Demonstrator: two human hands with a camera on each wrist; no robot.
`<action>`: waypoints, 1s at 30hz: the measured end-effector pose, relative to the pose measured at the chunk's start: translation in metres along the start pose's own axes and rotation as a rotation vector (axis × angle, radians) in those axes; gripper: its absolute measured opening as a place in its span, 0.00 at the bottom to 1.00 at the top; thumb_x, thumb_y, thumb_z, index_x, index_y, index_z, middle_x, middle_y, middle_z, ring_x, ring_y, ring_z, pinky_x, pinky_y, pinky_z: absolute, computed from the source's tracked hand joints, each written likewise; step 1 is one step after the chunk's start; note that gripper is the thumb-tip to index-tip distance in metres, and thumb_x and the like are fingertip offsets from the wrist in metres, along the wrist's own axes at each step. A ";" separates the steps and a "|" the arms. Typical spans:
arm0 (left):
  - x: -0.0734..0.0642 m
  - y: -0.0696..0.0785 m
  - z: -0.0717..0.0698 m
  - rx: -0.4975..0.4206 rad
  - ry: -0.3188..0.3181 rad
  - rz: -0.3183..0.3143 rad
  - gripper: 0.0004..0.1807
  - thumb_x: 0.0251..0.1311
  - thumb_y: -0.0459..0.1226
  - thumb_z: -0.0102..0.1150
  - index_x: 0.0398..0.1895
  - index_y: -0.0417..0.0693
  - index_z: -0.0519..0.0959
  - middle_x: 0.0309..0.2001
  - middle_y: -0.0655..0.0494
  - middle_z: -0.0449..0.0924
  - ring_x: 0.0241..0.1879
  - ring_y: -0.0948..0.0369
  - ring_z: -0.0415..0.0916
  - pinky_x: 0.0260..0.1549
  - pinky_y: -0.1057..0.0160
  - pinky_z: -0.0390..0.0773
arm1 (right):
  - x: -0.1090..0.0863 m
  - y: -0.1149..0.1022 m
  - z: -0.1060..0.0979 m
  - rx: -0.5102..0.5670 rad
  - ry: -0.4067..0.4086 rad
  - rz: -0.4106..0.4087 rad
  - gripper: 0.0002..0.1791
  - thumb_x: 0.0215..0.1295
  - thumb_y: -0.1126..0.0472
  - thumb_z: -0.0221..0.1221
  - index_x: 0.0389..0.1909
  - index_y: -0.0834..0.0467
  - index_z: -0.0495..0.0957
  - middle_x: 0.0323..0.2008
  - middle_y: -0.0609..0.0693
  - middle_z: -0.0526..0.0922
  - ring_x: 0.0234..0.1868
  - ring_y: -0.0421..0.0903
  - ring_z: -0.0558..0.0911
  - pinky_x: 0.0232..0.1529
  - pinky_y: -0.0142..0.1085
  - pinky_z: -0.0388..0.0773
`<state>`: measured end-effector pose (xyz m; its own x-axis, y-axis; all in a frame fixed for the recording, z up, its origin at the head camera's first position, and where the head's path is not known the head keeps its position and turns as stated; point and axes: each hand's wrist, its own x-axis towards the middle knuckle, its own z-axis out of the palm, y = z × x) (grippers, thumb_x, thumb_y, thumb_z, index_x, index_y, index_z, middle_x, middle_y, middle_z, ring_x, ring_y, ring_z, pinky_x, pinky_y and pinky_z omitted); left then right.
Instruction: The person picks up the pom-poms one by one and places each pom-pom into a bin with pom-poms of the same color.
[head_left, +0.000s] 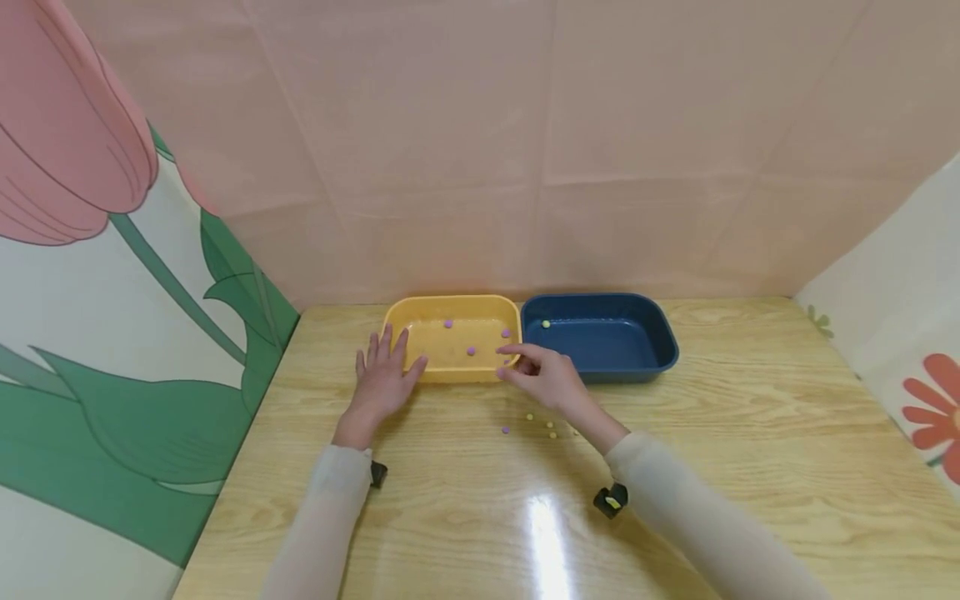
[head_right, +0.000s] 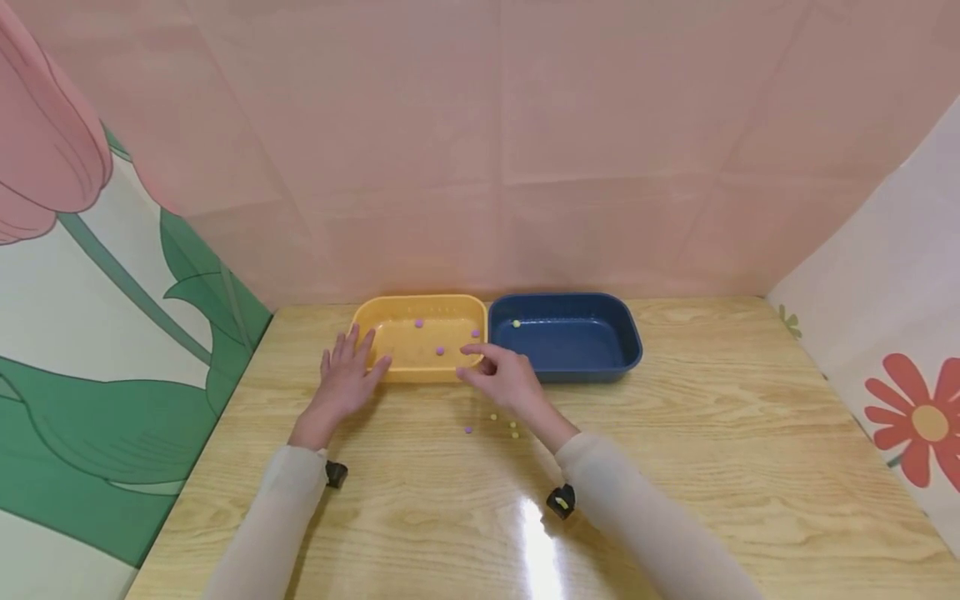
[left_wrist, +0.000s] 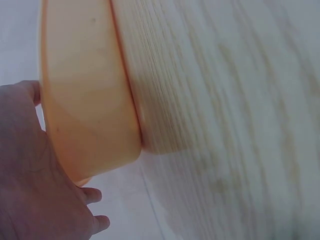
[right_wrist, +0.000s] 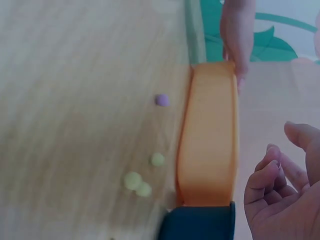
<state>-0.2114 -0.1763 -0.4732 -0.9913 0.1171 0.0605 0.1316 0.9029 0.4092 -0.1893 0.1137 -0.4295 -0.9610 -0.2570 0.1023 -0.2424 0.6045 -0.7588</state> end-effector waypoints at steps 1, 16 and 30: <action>0.000 0.000 0.000 0.001 -0.002 0.001 0.40 0.65 0.64 0.29 0.74 0.56 0.44 0.75 0.48 0.31 0.72 0.46 0.23 0.64 0.36 0.30 | -0.003 0.000 0.001 -0.005 0.000 -0.005 0.21 0.56 0.44 0.63 0.50 0.43 0.79 0.22 0.42 0.77 0.24 0.41 0.73 0.26 0.34 0.69; -0.001 -0.001 0.002 -0.018 0.006 0.002 0.39 0.65 0.63 0.31 0.74 0.57 0.44 0.75 0.49 0.31 0.72 0.47 0.23 0.64 0.36 0.30 | -0.032 0.012 0.015 0.015 -0.047 0.004 0.24 0.55 0.46 0.65 0.53 0.48 0.78 0.22 0.42 0.78 0.18 0.39 0.72 0.19 0.32 0.69; 0.000 0.000 0.001 -0.006 0.012 0.002 0.39 0.65 0.64 0.31 0.74 0.55 0.46 0.75 0.48 0.32 0.72 0.46 0.25 0.64 0.36 0.31 | -0.051 0.016 0.037 -0.118 -0.109 0.028 0.24 0.55 0.48 0.65 0.54 0.49 0.78 0.16 0.38 0.75 0.18 0.35 0.72 0.23 0.30 0.69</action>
<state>-0.2111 -0.1757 -0.4739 -0.9909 0.1137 0.0720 0.1334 0.9002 0.4146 -0.1393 0.1080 -0.4705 -0.9491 -0.3150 0.0072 -0.2359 0.6955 -0.6787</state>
